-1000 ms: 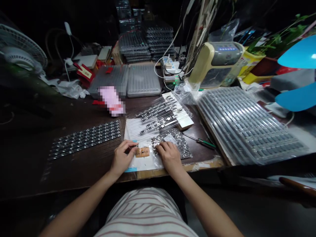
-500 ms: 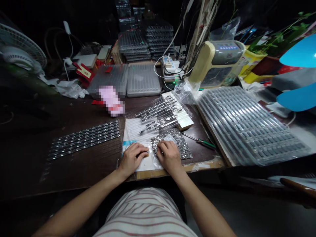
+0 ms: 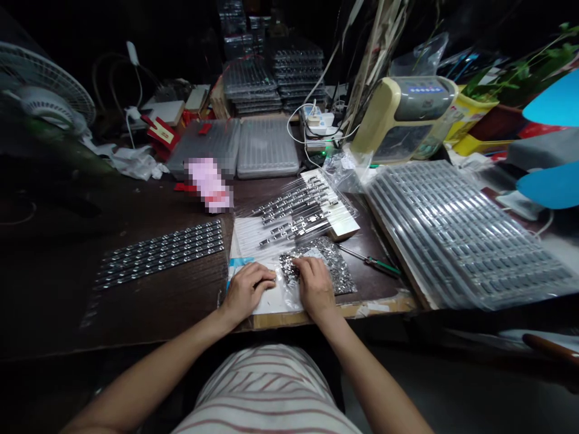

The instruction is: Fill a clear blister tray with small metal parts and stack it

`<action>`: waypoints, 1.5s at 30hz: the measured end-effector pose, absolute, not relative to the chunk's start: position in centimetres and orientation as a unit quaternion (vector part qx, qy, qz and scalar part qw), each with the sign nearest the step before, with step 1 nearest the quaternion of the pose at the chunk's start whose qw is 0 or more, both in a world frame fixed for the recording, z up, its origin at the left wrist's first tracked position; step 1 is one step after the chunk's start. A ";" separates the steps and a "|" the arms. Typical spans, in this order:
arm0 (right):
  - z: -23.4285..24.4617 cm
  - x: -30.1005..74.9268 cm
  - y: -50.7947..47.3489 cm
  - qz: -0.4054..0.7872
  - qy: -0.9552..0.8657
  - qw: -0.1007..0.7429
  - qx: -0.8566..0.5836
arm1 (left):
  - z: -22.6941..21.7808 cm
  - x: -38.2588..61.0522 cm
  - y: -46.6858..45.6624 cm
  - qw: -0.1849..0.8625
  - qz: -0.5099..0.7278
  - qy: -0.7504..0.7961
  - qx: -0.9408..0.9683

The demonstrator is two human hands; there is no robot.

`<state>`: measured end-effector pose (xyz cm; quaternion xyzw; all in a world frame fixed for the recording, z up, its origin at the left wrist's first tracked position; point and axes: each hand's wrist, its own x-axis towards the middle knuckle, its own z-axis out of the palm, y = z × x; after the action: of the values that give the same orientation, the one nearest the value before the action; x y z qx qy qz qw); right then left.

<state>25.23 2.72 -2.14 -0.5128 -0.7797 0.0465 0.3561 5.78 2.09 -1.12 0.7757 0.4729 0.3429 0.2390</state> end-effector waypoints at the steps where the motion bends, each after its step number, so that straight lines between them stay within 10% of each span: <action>1: -2.1 25.2 2.7 0.048 -0.780 0.357 -0.512 | -1.1 5.8 2.1 0.242 0.343 0.474 0.774; 20: -2.0 25.2 2.6 0.068 -0.784 0.366 -0.497 | -1.1 6.0 1.9 0.281 0.354 0.478 0.753; 31: -1.1 21.7 1.9 0.108 -0.799 0.345 -0.480 | 3.6 1.4 4.4 0.691 0.567 0.433 0.120; 45: -1.7 19.8 2.1 0.075 -0.821 0.319 -0.467 | 2.7 -1.4 4.0 0.548 0.550 0.550 0.307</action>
<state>19.84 2.10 -1.72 -0.4671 -0.8213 0.0745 0.3189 -1.37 3.98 2.75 0.3065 0.5503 0.5499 0.5485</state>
